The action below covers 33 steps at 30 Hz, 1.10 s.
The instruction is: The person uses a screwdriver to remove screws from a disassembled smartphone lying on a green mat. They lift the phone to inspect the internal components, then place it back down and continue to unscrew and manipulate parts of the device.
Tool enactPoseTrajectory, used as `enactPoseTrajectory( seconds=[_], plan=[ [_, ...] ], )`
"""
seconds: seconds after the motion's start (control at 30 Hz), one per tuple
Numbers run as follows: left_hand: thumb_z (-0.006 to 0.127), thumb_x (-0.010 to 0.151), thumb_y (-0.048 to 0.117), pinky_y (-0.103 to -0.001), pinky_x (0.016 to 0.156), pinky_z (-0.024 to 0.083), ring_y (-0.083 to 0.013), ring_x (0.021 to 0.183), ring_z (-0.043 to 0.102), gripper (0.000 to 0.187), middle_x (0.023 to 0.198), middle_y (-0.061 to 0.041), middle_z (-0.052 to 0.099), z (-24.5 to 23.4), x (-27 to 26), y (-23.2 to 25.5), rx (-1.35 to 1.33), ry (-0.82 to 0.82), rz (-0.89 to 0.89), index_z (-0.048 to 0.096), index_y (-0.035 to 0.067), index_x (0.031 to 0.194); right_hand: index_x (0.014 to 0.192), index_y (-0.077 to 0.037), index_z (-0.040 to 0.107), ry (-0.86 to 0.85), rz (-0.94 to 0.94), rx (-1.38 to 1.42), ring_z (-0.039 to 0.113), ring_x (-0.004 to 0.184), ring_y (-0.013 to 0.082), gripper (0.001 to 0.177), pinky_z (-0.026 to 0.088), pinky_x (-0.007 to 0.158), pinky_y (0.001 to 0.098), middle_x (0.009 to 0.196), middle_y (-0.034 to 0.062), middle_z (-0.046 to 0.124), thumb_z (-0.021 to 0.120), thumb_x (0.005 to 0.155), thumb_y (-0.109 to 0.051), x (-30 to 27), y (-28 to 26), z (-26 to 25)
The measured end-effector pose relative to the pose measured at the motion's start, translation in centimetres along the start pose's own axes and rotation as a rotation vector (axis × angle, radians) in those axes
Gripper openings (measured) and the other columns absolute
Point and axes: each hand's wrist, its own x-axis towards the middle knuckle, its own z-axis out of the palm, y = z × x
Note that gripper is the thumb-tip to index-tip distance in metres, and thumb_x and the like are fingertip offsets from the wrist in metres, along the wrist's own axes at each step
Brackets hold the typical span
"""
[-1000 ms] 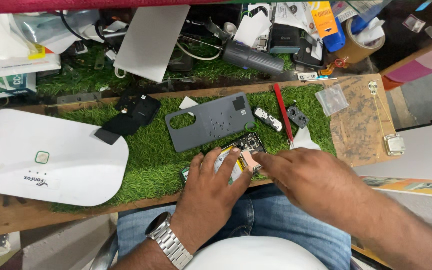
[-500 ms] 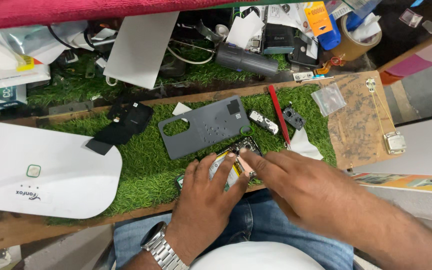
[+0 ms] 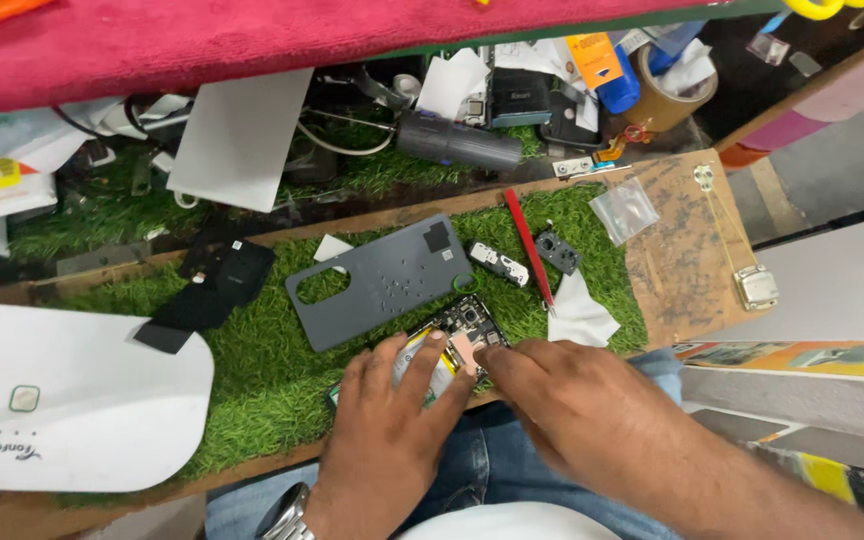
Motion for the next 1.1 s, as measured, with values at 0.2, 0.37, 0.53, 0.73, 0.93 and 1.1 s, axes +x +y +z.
enactPoseTrajectory(
  seconds=[0.2, 0.37, 0.53, 0.73, 0.93, 1.1],
  plan=[
    [0.083, 0.068, 0.024, -0.064, 0.095, 0.039, -0.048, 0.123, 0.044, 0.078, 0.14, -0.019, 0.045, -0.3, 0.5, 0.3, -0.067, -0.145, -0.195, 0.054, 0.016, 0.14, 0.106, -0.001, 0.072, 0.716, 0.123, 0.344, 0.075, 0.096, 0.0223, 0.022, 0.06, 0.082, 0.0303, 0.107, 0.0152, 0.077, 0.075, 0.085, 0.0, -1.6, 5.8, 1.6],
    [0.089, 0.063, 0.024, -0.062, 0.093, 0.04, -0.0473, 0.122, 0.044, 0.108, 0.143, -0.024, 0.038, -0.6, 0.4, 0.4, -0.107, -0.172, -0.373, 0.032, 0.012, 0.153, 0.11, -0.002, 0.065, 1.179, 0.313, 0.599, 0.068, 0.106, 0.0121, 0.019, 0.056, 0.096, 0.0248, 0.117, 0.0094, 0.073, 0.079, 0.099, 0.001, 0.4, 12.7, 5.5],
    [0.088, 0.062, 0.024, -0.063, 0.094, 0.038, -0.043, 0.118, 0.046, 0.122, 0.137, -0.021, 0.041, -1.1, 0.1, 0.3, -0.061, -0.371, -0.429, 0.019, 0.012, 0.162, 0.096, -0.005, 0.069, 1.066, 0.397, 0.061, 0.065, 0.099, 0.0209, 0.015, 0.053, 0.09, 0.0354, 0.106, 0.0094, 0.074, 0.083, 0.093, -0.002, 1.4, 14.3, 7.1],
    [0.094, 0.061, 0.037, -0.048, 0.11, 0.04, -0.0278, 0.124, 0.05, 0.13, 0.13, -0.014, 0.049, -4.3, -1.3, -2.8, -0.511, -0.472, -0.706, 0.018, 0.013, 0.164, 0.106, -0.008, 0.068, 0.961, 0.373, -0.12, 0.059, 0.113, 0.0314, 0.021, 0.043, 0.102, 0.0432, 0.111, 0.0091, 0.07, 0.08, 0.09, -0.013, 1.4, 11.5, 4.8],
    [0.084, 0.066, 0.026, -0.043, 0.106, 0.044, -0.0253, 0.119, 0.054, 0.115, 0.131, -0.015, 0.048, -6.3, -2.2, -5.9, -1.186, 0.204, -0.703, 0.02, 0.003, 0.159, 0.114, -0.007, 0.071, 0.873, 0.409, -0.159, 0.06, 0.109, 0.0355, 0.023, 0.045, 0.097, 0.0468, 0.111, 0.0139, 0.067, 0.071, 0.091, -0.011, 1.6, 10.6, 4.1],
    [0.087, 0.074, 0.025, -0.039, 0.079, 0.055, -0.0224, 0.098, 0.059, 0.108, 0.121, -0.013, 0.047, -5.0, -3.4, -6.2, -1.474, 0.277, -0.695, 0.021, 0.003, 0.157, 0.118, -0.003, 0.071, 0.773, 0.508, -0.034, 0.062, 0.094, 0.0368, 0.028, 0.051, 0.085, 0.0481, 0.103, 0.0191, 0.064, 0.07, 0.092, -0.013, 1.3, 12.2, 4.3]
  ],
)
